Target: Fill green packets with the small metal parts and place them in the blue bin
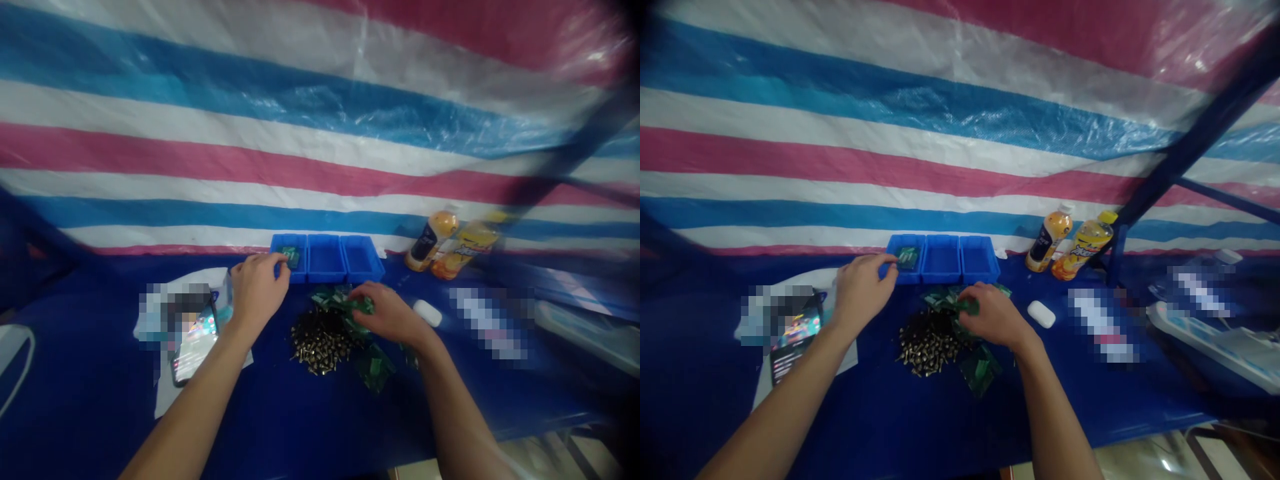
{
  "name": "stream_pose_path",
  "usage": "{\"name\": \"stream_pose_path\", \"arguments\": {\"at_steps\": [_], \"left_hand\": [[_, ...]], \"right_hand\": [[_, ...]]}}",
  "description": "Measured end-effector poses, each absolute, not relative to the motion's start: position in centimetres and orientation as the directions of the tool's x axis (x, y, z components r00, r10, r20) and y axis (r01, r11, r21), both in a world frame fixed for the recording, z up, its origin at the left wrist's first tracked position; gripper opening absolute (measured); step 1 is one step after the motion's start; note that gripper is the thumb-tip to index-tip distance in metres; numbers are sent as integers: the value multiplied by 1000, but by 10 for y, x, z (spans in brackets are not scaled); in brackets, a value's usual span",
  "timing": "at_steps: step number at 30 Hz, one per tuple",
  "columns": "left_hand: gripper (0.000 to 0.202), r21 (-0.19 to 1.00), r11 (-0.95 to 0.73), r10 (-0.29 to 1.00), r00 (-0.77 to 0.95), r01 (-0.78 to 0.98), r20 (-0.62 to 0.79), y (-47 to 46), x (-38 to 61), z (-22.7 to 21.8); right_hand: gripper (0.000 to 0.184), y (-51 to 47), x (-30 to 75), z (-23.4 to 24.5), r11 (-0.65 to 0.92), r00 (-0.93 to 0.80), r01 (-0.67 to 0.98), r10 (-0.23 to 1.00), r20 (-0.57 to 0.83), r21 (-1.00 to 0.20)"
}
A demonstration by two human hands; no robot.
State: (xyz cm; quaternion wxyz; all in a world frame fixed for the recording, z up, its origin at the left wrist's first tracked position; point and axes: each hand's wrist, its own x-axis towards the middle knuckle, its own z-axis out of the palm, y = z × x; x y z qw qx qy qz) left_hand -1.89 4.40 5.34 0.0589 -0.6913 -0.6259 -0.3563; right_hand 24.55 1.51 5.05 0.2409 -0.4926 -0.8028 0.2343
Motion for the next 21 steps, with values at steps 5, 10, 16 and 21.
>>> {"name": "stream_pose_path", "arguments": {"at_steps": [5, 10, 16, 21], "left_hand": [[20, 272, -539, 721, 269, 797, 638, 17, -4, 45], [24, 345, -640, 714, 366, 687, 596, 7, 4, 28], [22, 437, -548, 772, 231, 713, 592, 6, 4, 22], [22, 462, -564, 776, 248, 684, 580, 3, 9, 23]], "right_hand": [[52, 12, 251, 46, 427, -512, 663, 858, 44, -615], [39, 18, 252, 40, 396, -412, 710, 904, 114, -582], [36, 26, 256, 28, 456, -449, 719, 881, 150, -525], [15, 27, 250, 36, 461, -463, 720, 876, 136, -519]]}}
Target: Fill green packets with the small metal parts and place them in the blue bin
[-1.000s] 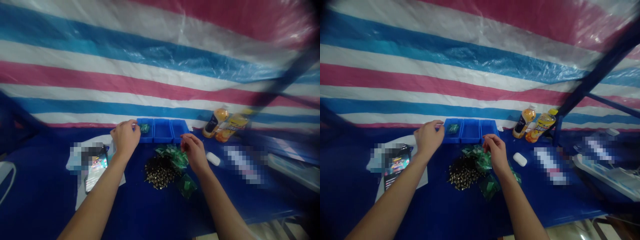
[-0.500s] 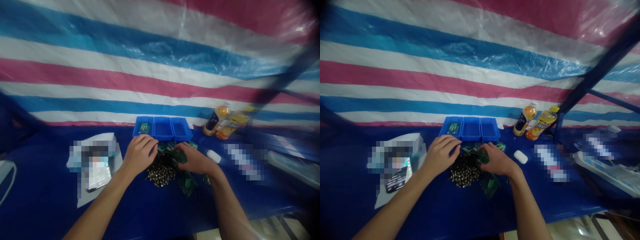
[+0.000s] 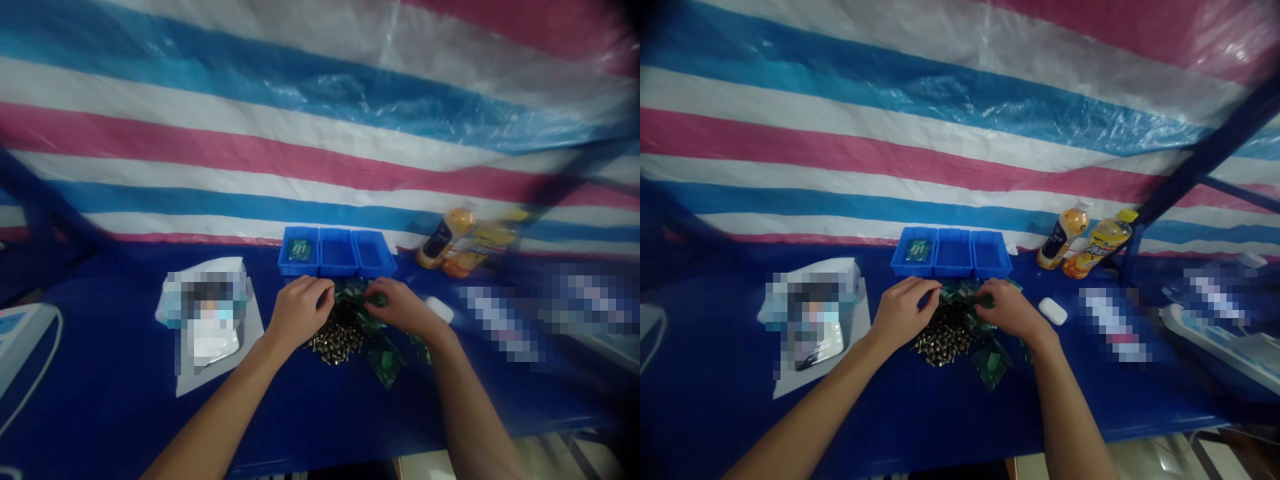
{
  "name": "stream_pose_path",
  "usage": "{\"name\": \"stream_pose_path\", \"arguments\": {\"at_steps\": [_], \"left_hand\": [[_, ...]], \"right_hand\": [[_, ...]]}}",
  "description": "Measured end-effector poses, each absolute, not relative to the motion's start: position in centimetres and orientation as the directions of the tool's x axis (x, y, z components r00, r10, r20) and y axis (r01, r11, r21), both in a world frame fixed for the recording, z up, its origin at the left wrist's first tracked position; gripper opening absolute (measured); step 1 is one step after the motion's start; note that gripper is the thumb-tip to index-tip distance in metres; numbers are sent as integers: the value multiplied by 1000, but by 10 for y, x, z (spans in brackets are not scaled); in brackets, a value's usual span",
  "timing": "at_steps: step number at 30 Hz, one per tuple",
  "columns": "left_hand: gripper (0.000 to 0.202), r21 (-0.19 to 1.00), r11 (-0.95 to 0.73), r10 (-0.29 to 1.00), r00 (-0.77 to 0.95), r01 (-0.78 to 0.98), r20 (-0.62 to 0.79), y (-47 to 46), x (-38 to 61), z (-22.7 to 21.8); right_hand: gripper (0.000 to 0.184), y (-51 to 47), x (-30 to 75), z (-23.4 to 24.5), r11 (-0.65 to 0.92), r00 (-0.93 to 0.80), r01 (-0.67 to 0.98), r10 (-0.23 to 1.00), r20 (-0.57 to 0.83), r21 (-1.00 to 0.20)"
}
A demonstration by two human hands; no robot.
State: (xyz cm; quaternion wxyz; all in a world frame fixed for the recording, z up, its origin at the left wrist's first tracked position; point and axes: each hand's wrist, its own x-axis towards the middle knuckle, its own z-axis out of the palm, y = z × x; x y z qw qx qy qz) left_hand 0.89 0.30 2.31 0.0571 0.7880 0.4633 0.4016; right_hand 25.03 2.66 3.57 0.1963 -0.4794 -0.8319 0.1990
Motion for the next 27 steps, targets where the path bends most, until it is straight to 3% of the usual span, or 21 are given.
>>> {"name": "stream_pose_path", "arguments": {"at_steps": [5, 10, 15, 20, 24, 27], "left_hand": [[22, 464, -578, 779, 285, 671, 559, -1, 15, 23], [21, 440, -580, 774, 295, 686, 560, 0, 15, 23], [19, 420, -599, 742, 275, 682, 611, 1, 14, 23], [18, 422, -595, 738, 257, 684, 624, 2, 13, 24], [20, 488, -584, 780, 282, 649, 559, 0, 14, 27], [36, 636, -518, 852, 286, 571, 438, -2, 16, 32]], "right_hand": [[15, 26, 249, 39, 454, -410, 737, 889, 203, -500], [34, 30, 256, 28, 407, -368, 793, 913, 176, -454], [32, 30, 254, 32, 438, -404, 765, 897, 178, -472], [29, 25, 249, 45, 453, -342, 743, 890, 302, -493], [25, 22, 244, 50, 465, -223, 678, 868, 443, -569], [23, 20, 233, 48, 406, -79, 542, 896, 436, -736]]}}
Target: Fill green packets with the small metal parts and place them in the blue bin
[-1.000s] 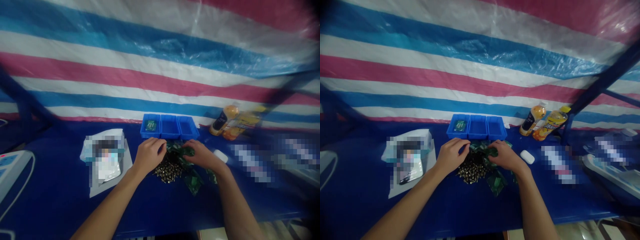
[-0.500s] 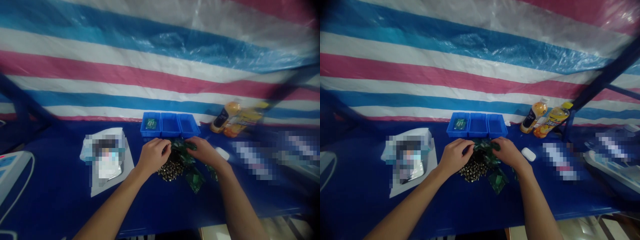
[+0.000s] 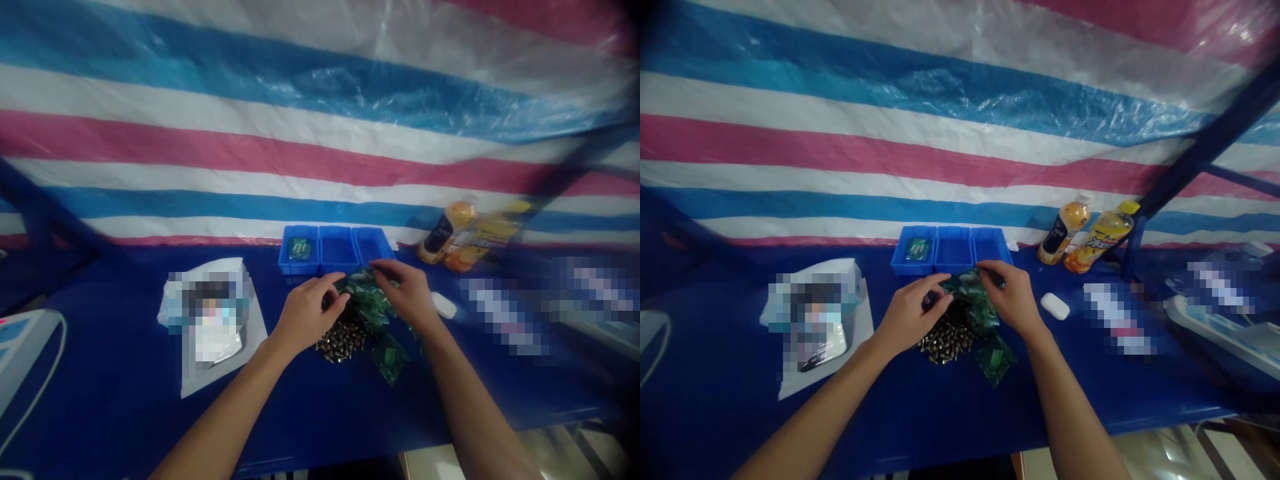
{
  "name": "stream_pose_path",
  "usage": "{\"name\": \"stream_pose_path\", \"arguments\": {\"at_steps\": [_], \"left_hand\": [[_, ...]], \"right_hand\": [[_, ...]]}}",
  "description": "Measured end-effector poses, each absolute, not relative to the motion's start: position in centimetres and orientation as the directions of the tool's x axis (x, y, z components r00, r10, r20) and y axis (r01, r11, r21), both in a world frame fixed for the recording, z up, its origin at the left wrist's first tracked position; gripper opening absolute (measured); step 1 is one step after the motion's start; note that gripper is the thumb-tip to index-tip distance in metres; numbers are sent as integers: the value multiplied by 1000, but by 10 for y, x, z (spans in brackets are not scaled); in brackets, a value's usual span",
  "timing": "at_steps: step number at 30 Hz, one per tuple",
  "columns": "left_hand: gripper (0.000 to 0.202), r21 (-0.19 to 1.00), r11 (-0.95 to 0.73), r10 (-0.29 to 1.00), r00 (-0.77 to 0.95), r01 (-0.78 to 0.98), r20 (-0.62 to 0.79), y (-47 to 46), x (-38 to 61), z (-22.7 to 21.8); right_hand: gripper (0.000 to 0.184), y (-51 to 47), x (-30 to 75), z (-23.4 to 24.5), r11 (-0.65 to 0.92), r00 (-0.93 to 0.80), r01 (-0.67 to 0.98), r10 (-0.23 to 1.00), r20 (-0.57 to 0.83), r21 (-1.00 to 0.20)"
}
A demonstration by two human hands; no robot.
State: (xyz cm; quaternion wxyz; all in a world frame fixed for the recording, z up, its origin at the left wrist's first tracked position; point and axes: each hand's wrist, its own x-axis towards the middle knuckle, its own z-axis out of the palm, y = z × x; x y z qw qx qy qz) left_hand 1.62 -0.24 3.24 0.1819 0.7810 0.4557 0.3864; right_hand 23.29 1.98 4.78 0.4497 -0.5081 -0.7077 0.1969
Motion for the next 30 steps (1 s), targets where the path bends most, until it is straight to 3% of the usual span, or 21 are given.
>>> {"name": "stream_pose_path", "arguments": {"at_steps": [3, 7, 12, 17, 30], "left_hand": [[54, 825, -375, 926, 219, 423, 308, -3, 20, 34], [33, 943, -235, 965, 174, 237, 197, 1, 21, 31], [26, 979, -165, 981, 124, 123, 150, 5, 18, 29], [25, 984, -147, 979, 155, 100, 130, 4, 16, 30], [26, 973, -153, 980, 150, 170, 128, 8, 11, 31]], "right_hand": [[25, 16, 217, 43, 322, -17, 281, 944, 331, -904], [26, 11, 199, 40, 234, -54, 100, 972, 229, -967], [36, 8, 191, 40, 183, -148, 45, 974, 174, -982], [25, 8, 192, 42, 177, -272, 94, 951, 146, -980], [27, 11, 195, 39, 148, -243, 140, 964, 111, -979]]}}
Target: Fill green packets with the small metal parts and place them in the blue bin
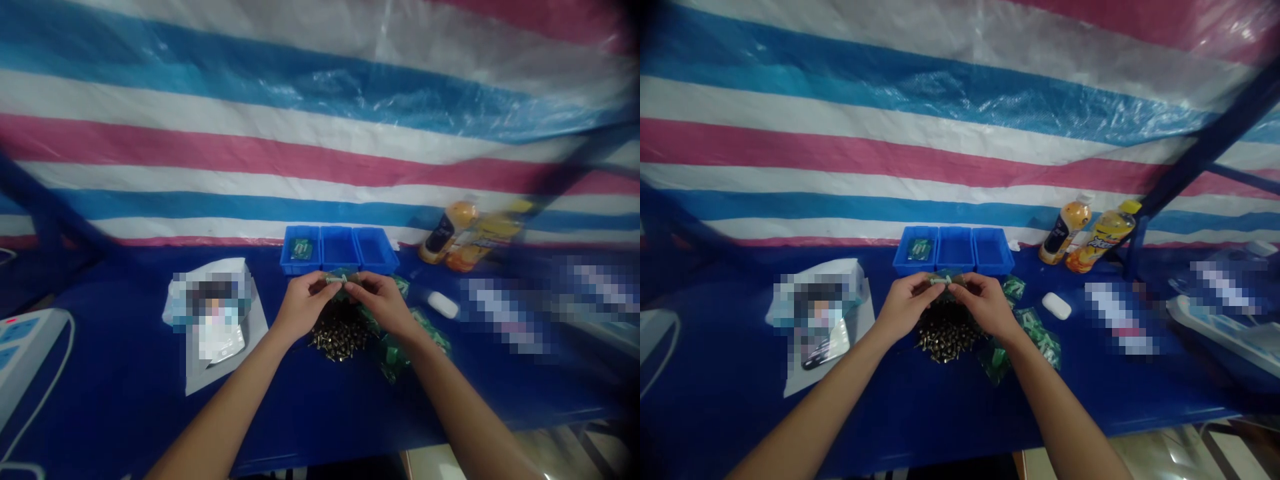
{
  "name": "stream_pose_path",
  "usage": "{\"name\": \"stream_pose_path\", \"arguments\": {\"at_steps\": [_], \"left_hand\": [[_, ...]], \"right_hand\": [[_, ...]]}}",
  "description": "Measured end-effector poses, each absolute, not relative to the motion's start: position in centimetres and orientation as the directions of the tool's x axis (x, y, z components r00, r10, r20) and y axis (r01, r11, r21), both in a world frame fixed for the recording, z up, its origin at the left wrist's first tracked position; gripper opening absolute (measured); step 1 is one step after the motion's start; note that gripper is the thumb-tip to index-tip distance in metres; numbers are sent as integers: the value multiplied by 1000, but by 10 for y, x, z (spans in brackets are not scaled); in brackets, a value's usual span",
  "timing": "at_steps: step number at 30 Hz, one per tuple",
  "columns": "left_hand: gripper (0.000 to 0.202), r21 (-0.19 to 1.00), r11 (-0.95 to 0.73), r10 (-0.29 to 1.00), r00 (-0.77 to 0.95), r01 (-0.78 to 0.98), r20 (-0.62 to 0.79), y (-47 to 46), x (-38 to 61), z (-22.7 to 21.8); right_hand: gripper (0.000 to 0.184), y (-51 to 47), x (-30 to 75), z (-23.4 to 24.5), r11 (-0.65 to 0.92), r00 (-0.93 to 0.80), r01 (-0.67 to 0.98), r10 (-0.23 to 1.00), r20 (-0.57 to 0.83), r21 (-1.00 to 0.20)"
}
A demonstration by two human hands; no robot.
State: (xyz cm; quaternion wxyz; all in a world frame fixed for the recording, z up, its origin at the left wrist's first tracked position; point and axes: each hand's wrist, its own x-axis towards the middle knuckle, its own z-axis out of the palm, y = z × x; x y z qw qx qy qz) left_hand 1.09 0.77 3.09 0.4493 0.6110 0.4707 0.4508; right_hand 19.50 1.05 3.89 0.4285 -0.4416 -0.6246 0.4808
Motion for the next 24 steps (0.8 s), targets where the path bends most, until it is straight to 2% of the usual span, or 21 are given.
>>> {"name": "stream_pose_path", "arguments": {"at_steps": [4, 24], "left_hand": [[24, 974, -157, 978, 166, 165, 129, 8, 11, 30], [24, 974, -158, 979, 152, 162, 134, 8, 10, 32]], "right_hand": [[28, 11, 196, 40, 144, -296, 144, 950, 96, -979], [28, 10, 196, 43, 133, -283, 182, 956, 78, -974]]}}
